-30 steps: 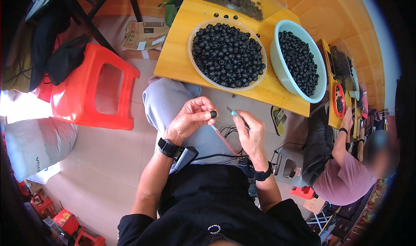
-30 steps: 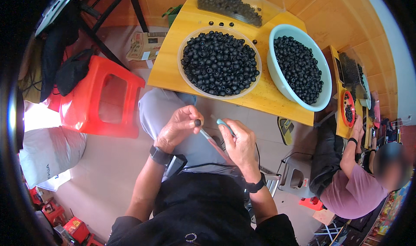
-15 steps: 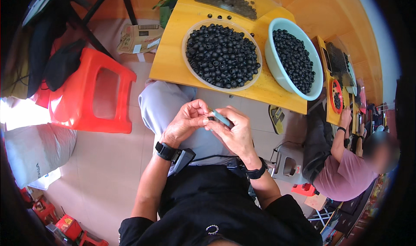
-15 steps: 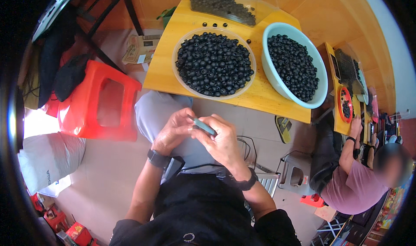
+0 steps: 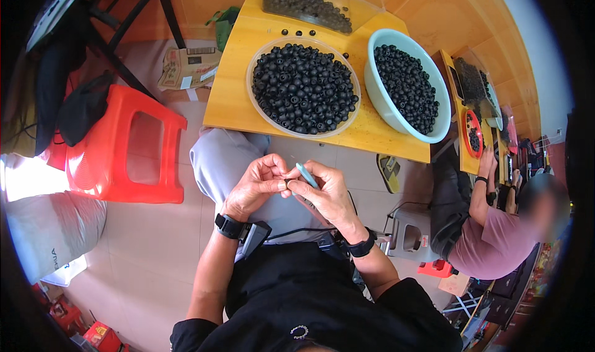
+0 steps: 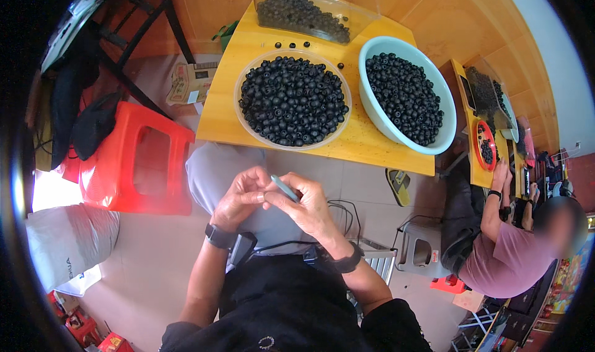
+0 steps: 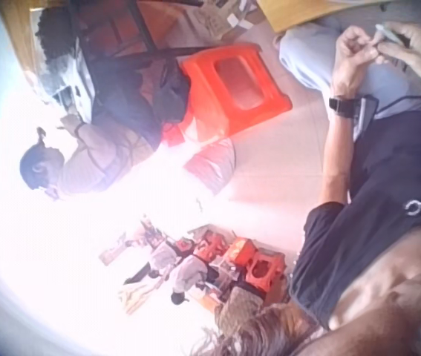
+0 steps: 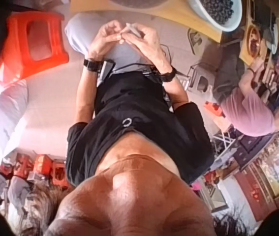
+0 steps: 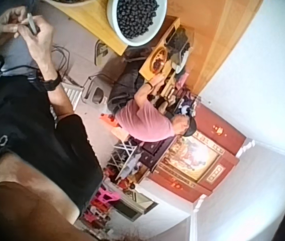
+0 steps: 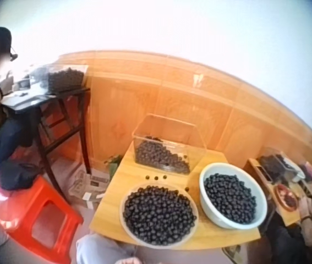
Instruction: The recorder is using a small prying tool to clean or de-flash small black rubber spheres before attaching them to a strip of adhesive tape.
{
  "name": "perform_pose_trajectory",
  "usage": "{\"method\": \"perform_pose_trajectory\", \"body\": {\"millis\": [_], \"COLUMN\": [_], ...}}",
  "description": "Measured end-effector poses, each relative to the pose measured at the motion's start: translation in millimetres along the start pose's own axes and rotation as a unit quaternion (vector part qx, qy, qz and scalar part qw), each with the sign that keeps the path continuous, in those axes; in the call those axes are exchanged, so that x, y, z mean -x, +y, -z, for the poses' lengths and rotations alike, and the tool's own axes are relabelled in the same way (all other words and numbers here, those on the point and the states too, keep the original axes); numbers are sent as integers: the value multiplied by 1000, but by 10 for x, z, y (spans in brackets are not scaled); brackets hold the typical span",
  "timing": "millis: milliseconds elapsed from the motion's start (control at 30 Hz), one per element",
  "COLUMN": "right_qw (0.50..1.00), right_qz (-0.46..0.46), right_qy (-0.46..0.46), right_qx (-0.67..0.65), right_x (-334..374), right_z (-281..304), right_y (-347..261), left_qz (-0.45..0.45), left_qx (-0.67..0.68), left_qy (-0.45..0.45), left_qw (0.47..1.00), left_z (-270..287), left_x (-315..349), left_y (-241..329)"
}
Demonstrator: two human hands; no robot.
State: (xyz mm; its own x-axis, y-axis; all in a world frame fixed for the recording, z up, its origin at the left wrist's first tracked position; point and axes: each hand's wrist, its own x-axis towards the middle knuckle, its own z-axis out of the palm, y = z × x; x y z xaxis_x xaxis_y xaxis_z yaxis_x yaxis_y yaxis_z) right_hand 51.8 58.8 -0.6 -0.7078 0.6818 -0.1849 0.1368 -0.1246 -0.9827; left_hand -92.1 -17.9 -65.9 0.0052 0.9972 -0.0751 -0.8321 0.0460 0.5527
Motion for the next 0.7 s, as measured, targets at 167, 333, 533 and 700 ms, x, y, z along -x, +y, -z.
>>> {"method": "perform_pose_trajectory", "body": {"millis": [167,333,533,700], "right_qw": [997,998,982,969], "right_qz": [-37,13,70,55], "right_qy": [-22,-30,-46,52], "right_qx": [-57,47,167,234], "right_x": [8,9,28,-63], "right_z": [36,56,156,554], "right_y": [-33,-56,-146,-566], "left_qz": [-8,-10,-18,-13], "left_qx": [21,24,2,18], "left_qy": [-44,-27,-34,-50], "left_qw": [999,999,999,999], "left_z": [11,14,-32,-22], "left_x": [-50,-14,-56,-36], "left_y": [8,13,-15,20]}}
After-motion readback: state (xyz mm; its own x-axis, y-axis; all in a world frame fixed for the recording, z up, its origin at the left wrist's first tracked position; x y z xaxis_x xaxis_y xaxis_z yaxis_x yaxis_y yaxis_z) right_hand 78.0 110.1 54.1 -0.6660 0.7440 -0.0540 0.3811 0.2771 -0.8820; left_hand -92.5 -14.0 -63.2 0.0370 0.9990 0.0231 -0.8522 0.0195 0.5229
